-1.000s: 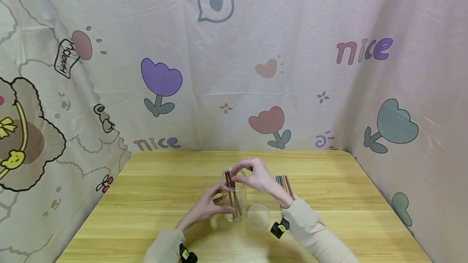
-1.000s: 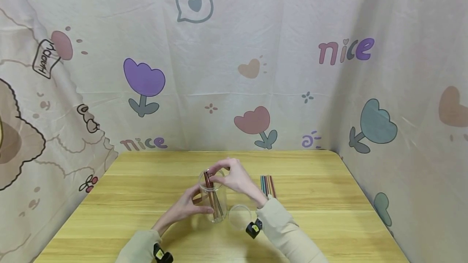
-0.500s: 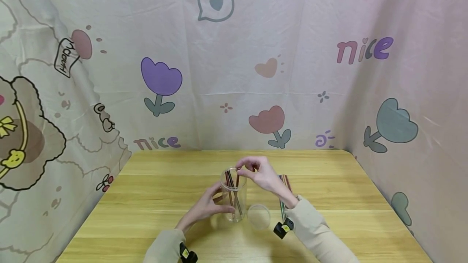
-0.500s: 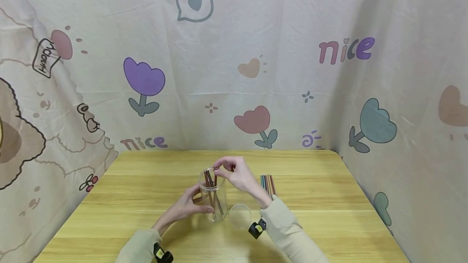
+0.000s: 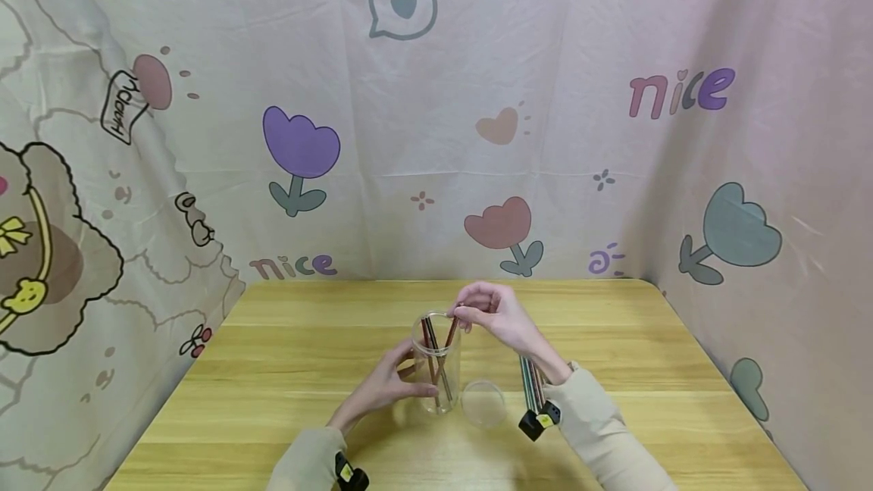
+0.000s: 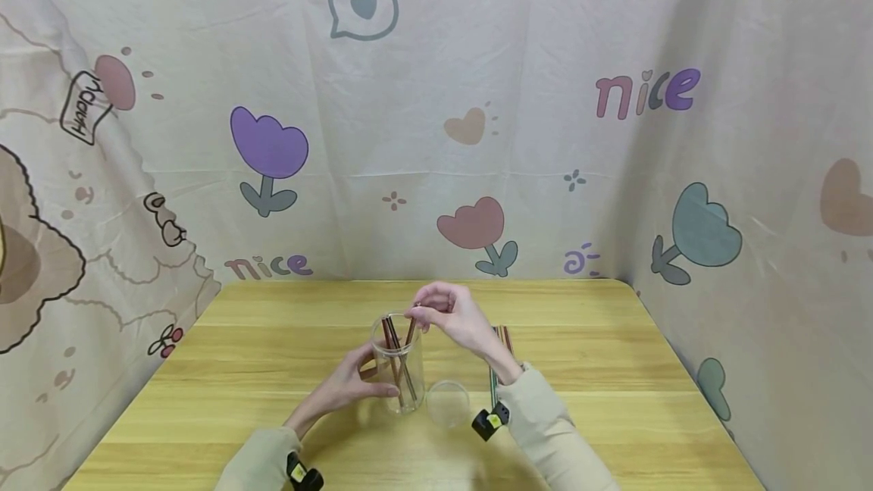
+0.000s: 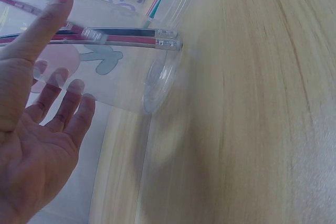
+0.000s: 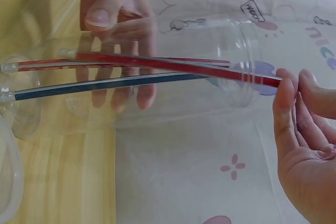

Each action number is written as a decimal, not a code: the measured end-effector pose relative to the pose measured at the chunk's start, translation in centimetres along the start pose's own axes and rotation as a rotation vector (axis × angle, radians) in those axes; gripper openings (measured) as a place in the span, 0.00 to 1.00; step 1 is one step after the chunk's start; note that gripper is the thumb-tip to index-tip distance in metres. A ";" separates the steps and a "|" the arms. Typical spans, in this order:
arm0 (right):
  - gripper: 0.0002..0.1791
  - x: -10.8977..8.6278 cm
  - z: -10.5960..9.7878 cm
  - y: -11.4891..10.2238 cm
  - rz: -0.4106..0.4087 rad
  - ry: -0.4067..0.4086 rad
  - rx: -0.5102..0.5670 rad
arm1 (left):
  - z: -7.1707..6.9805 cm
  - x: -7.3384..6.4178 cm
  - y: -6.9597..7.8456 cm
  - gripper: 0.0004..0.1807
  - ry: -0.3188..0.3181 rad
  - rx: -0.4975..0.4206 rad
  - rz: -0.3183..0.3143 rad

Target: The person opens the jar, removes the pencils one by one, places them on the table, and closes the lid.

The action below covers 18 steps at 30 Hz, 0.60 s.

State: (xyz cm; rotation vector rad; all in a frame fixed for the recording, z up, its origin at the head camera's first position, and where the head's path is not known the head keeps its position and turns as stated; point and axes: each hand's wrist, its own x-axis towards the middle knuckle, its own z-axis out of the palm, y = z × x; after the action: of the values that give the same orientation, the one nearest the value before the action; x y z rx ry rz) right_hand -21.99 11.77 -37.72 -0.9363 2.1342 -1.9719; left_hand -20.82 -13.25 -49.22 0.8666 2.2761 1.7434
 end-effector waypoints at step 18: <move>0.13 -0.4 -2.6 0.3 -0.154 0.040 0.317 | -0.1 -0.1 0.0 0.37 0.000 0.019 -0.001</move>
State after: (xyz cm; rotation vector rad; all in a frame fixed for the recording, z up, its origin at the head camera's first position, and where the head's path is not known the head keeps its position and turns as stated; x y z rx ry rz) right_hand -22.96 14.28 -37.73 -1.0339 1.7380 -2.3291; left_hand -20.74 -13.37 -49.23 0.8691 2.2962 1.7243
